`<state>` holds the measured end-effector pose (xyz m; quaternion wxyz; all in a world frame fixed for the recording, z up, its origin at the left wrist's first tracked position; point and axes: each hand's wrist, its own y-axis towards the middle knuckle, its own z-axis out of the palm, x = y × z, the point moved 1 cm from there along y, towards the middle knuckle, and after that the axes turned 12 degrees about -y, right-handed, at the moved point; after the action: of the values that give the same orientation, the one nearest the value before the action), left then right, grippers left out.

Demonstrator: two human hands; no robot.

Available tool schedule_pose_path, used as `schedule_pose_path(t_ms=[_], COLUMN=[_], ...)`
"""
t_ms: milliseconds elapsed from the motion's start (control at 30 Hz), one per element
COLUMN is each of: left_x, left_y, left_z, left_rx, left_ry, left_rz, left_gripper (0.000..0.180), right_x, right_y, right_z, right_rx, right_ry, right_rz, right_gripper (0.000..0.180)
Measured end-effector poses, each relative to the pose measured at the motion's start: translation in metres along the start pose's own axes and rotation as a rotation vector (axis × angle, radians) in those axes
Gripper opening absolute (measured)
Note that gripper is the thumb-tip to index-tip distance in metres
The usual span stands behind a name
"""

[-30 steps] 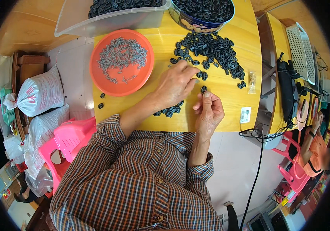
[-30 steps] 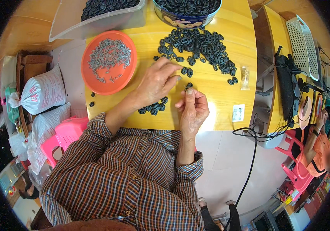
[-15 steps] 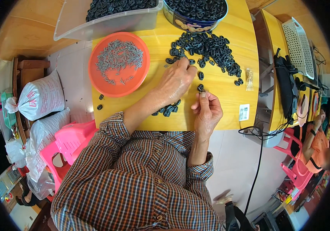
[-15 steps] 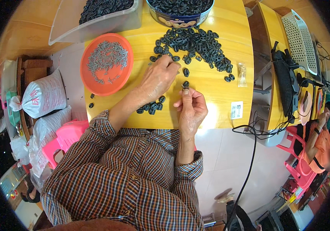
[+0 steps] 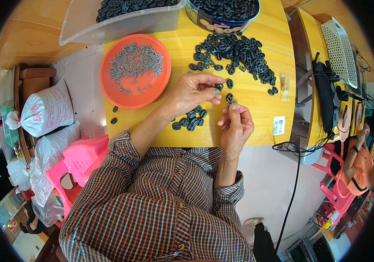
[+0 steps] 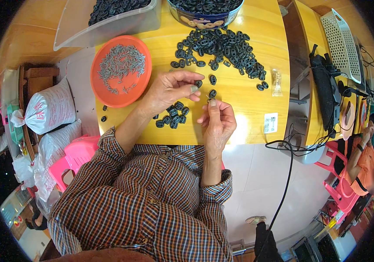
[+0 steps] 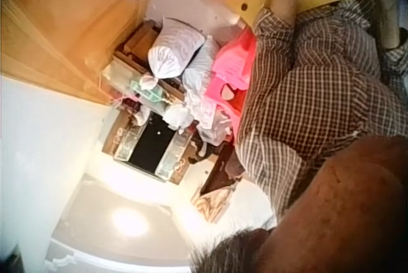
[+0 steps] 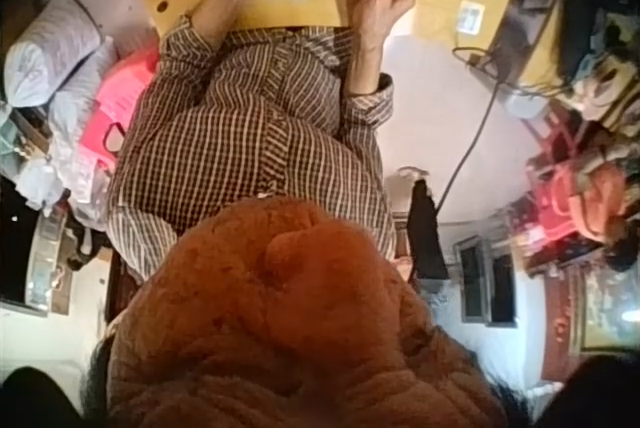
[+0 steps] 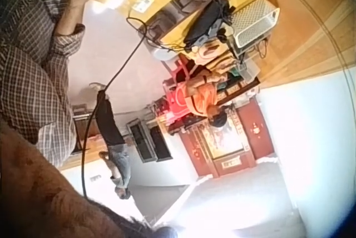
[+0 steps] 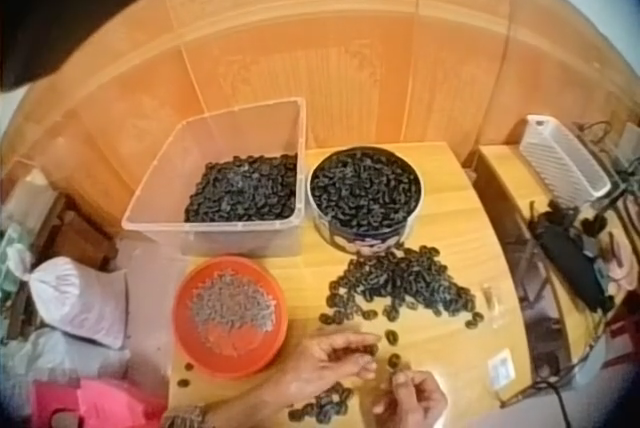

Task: Assembling small silver screws into black plastic components at a workbench.

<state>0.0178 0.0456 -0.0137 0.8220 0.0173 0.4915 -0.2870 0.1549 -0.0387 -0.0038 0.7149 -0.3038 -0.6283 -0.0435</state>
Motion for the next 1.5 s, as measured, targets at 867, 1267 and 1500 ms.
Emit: schedule_pose_path(t_ms=[867,1267,1500], left_x=[0.0033,0.0004,0.0037], left_y=[-0.0009,-0.0037,-0.0034], left_z=[0.0016,0.0032,0.0023], left_rx=[0.067,0.091,0.107], left_ry=[-0.184,-0.085,-0.086], left_rz=[-0.113,-0.072,-0.066], left_gripper=[0.029,0.03,0.031], right_x=[0.0013,-0.001,-0.0031], right_y=[-0.0011,-0.0003,0.0005], right_z=[0.007,0.0082,0.0086], right_rx=[0.005,0.004,0.007], right_ry=[-0.045,-0.043,-0.047], right_rz=[-0.057,-0.062,-0.045], right_gripper=[0.016,0.015,0.015])
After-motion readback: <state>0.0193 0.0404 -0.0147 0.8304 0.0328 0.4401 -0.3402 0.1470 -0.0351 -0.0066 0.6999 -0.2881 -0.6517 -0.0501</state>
